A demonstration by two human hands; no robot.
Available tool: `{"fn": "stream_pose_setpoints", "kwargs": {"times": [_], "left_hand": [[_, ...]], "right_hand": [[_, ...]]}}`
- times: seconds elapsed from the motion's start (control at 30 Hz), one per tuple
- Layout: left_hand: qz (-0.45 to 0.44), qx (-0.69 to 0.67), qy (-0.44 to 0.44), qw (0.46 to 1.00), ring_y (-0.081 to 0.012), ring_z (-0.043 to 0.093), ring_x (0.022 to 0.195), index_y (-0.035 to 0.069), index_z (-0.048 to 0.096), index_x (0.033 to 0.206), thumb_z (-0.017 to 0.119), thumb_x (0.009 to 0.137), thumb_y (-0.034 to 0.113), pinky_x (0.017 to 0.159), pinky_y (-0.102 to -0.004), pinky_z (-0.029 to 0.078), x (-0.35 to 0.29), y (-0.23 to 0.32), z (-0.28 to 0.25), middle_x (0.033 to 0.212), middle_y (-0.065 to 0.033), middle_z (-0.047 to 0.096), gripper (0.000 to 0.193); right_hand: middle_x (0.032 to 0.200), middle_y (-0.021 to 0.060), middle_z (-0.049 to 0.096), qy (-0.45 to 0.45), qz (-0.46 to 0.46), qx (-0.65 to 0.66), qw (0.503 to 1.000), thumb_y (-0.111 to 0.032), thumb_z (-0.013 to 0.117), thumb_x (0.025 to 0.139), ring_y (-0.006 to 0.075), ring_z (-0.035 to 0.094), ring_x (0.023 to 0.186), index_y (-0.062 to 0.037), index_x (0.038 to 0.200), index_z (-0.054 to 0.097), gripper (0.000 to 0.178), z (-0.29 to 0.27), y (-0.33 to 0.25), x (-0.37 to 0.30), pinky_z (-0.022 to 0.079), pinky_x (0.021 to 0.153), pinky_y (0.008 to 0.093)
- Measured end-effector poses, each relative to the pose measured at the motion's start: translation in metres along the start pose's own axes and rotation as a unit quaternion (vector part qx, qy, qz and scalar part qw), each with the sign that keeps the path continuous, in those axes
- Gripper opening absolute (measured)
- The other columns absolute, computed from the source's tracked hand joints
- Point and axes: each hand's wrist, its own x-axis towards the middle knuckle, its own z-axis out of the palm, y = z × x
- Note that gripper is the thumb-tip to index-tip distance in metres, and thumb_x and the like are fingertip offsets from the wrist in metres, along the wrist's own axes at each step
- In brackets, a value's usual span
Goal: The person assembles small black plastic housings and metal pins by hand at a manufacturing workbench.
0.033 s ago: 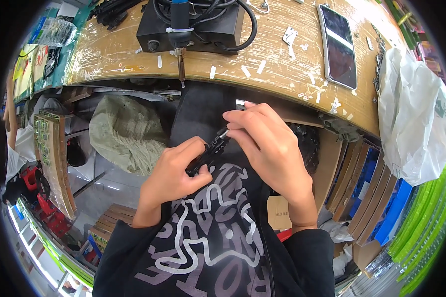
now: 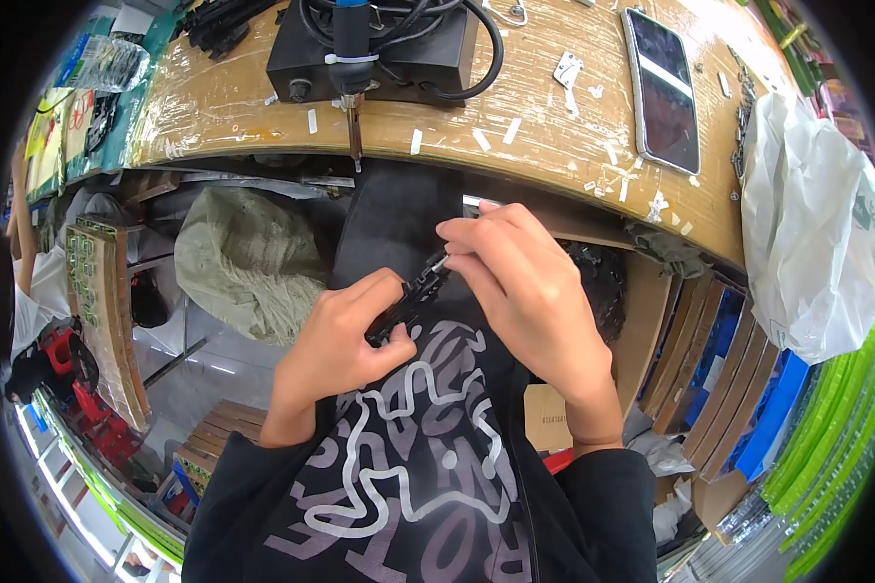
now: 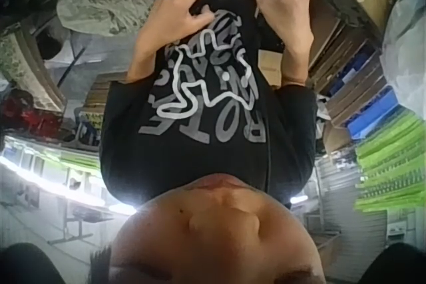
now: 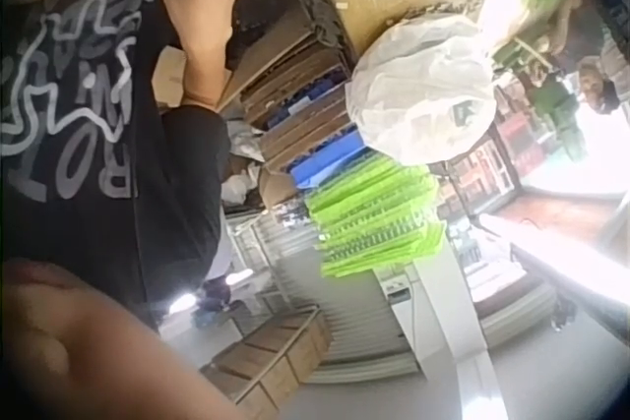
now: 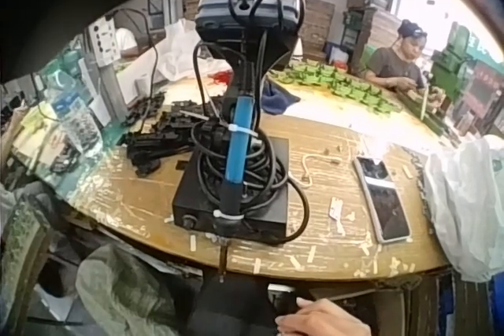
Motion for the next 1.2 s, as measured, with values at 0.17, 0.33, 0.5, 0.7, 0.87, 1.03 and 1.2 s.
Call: {"fn": "stream_pose_setpoints", "kwargs": {"times": [0.17, 0.33, 0.5, 0.7, 0.87, 1.03, 1.2], "left_hand": [[0.008, 0.022, -0.015, 1.000, -0.0326, 0.049, 0.055, 0.002, 0.042, 0.075, 0.053, 0.060, 0.004, 0.046, -0.0375, 0.039, 0.000, -0.002, -0.004, 0.069, -0.0104, 0.046, 0.019], [0.033, 0.045, -0.017, 0.998, -0.0295, 0.049, 0.056, 0.003, 0.041, 0.073, 0.054, 0.061, 0.006, 0.048, -0.0343, 0.040, 0.003, -0.008, -0.008, 0.066, -0.0098, 0.045, 0.018], [-0.112, -0.410, -0.133, 0.895, -0.0071, 0.047, 0.062, 0.004, 0.046, 0.088, 0.050, 0.085, 0.026, 0.054, -0.0230, 0.042, 0.004, -0.047, -0.012, 0.075, -0.0029, 0.052, 0.023], [-0.223, -0.575, -0.058, 0.785, -0.0083, 0.048, 0.057, -0.002, 0.046, 0.096, 0.045, 0.082, 0.020, 0.047, -0.0196, 0.037, 0.009, -0.050, 0.013, 0.068, -0.0036, 0.050, 0.026], [-0.190, -0.716, -0.108, 0.663, -0.0108, 0.041, 0.037, -0.002, 0.048, 0.094, 0.047, 0.075, 0.020, 0.036, -0.0198, 0.033, 0.009, -0.067, 0.018, 0.063, -0.0081, 0.053, 0.029], [-0.162, -0.502, 0.120, 0.841, -0.0030, 0.049, 0.068, 0.002, 0.050, 0.091, 0.047, 0.078, 0.005, 0.058, -0.0167, 0.039, 0.024, -0.059, 0.014, 0.083, -0.0018, 0.056, 0.015], [-0.124, -0.399, 0.206, 0.885, -0.0037, 0.048, 0.069, -0.001, 0.050, 0.092, 0.045, 0.078, 0.002, 0.059, -0.0175, 0.040, 0.029, -0.054, 0.001, 0.083, -0.0028, 0.054, 0.015]], "right_hand": [[0.075, 0.0096, 0.055, -0.027, 0.007, -0.007, 1.000, 0.005, 0.060, 0.065, 0.0256, 0.053, 0.071, 0.0009, 0.084, 0.056, 0.020, 0.002, -0.003, 0.000, 0.045, 0.064, 0.0321], [0.079, 0.0110, 0.055, -0.098, 0.031, 0.017, 0.995, 0.005, 0.058, 0.067, 0.0270, 0.054, 0.070, 0.0011, 0.084, 0.055, 0.018, 0.004, 0.007, -0.004, 0.045, 0.060, 0.0319], [0.082, 0.0114, 0.056, -0.103, -0.013, 0.116, 0.988, 0.006, 0.056, 0.068, 0.0261, 0.056, 0.074, 0.0022, 0.084, 0.054, 0.016, 0.016, 0.022, 0.000, 0.046, 0.062, 0.0307], [0.087, 0.0113, 0.059, -0.083, 0.004, 0.242, 0.967, 0.010, 0.055, 0.067, 0.0231, 0.058, 0.079, 0.0035, 0.083, 0.057, 0.018, 0.038, 0.029, 0.000, 0.048, 0.066, 0.0290], [0.087, 0.0113, 0.060, -0.059, 0.012, 0.264, 0.963, 0.009, 0.055, 0.068, 0.0223, 0.058, 0.081, 0.0019, 0.083, 0.058, 0.016, 0.051, 0.033, 0.004, 0.047, 0.067, 0.0276], [0.084, 0.0098, 0.059, 0.037, 0.215, 0.316, 0.924, 0.000, 0.054, 0.078, 0.0154, 0.058, 0.070, 0.0016, 0.094, 0.053, 0.017, 0.073, 0.030, -0.001, 0.047, 0.063, 0.0232], [0.067, 0.0067, 0.056, -0.147, 0.356, 0.542, 0.747, -0.009, 0.056, 0.080, 0.0109, 0.054, 0.052, 0.0007, 0.098, 0.046, 0.023, 0.059, 0.013, -0.007, 0.044, 0.048, 0.0216]]}}
